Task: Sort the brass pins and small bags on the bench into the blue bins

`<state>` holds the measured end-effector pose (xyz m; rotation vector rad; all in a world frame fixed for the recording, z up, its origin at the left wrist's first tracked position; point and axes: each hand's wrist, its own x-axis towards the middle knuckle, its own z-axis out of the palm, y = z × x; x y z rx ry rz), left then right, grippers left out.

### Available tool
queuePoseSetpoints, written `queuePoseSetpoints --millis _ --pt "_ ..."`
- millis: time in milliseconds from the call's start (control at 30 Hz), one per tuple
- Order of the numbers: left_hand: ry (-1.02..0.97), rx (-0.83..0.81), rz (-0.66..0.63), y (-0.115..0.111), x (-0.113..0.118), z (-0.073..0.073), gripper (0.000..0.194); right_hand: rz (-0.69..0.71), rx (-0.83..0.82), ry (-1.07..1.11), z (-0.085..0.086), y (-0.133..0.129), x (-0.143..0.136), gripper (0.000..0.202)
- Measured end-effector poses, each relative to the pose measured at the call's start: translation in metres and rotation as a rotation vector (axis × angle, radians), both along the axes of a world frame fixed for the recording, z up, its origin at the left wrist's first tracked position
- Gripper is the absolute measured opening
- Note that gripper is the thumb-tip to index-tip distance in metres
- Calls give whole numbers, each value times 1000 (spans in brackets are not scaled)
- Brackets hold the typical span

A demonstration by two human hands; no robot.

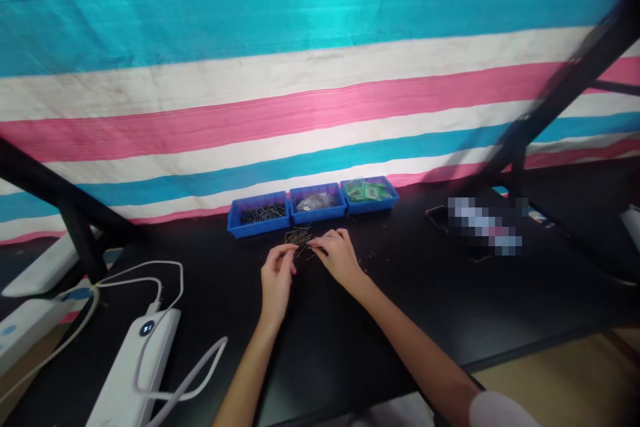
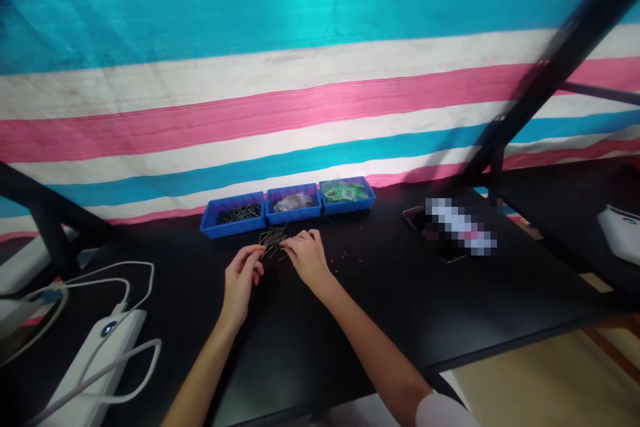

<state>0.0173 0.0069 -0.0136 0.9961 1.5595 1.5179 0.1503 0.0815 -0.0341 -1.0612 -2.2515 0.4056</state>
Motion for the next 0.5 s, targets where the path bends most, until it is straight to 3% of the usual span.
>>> queuePoseSetpoints --millis 100,200,333,500 --pt "0 -4 7 0 0 -1 23 -24 -64 89 6 -2 0 16" --pt "29 -15 -4 1 1 0 25 -25 -190 313 12 -2 -1 19" --pt "93 -22 -92 1 4 2 29 105 -462 619 17 -1 -3 24" --pt "86 30 -143 3 6 -2 25 212 -700 699 25 -6 -3 22"
